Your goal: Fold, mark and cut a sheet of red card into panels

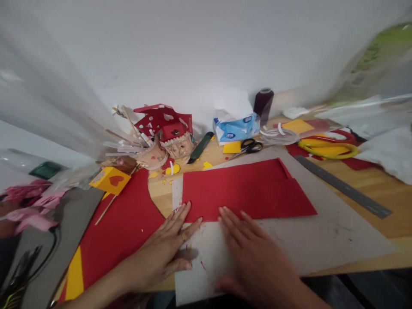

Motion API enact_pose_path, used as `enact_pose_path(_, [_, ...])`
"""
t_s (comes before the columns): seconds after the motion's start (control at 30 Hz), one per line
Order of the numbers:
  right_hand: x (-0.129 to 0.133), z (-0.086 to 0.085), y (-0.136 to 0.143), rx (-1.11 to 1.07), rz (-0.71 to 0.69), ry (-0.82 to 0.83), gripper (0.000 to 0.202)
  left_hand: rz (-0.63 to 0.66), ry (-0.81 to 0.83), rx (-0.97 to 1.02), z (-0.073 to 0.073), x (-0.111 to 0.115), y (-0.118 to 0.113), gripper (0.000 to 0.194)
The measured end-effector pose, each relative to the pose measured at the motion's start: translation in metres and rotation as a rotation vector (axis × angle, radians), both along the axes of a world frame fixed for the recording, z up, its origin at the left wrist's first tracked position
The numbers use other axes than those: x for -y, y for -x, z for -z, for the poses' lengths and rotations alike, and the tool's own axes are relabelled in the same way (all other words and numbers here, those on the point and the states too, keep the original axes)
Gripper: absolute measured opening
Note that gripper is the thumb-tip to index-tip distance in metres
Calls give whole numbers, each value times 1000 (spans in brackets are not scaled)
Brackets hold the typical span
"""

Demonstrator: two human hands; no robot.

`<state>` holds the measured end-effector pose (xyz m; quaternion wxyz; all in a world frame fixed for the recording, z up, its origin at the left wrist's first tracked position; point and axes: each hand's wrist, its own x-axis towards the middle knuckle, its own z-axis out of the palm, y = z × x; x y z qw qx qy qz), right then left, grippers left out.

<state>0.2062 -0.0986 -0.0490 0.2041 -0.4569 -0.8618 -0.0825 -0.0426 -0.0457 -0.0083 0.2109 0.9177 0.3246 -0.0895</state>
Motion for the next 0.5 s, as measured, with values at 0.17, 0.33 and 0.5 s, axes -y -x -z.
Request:
enact_pose_path(0.17, [-4, -1, 16, 18, -45, 58, 90, -2, -64, 8, 6, 2, 2, 72])
enact_pose_path(0.33, [5, 2, -28, 53, -6, -2, 68, -2, -85, 1, 9, 4, 1, 70])
enact_pose_path(0.5, [19, 5, -82, 114, 71, -86, 53, 2, -97, 14, 8, 4, 1, 69])
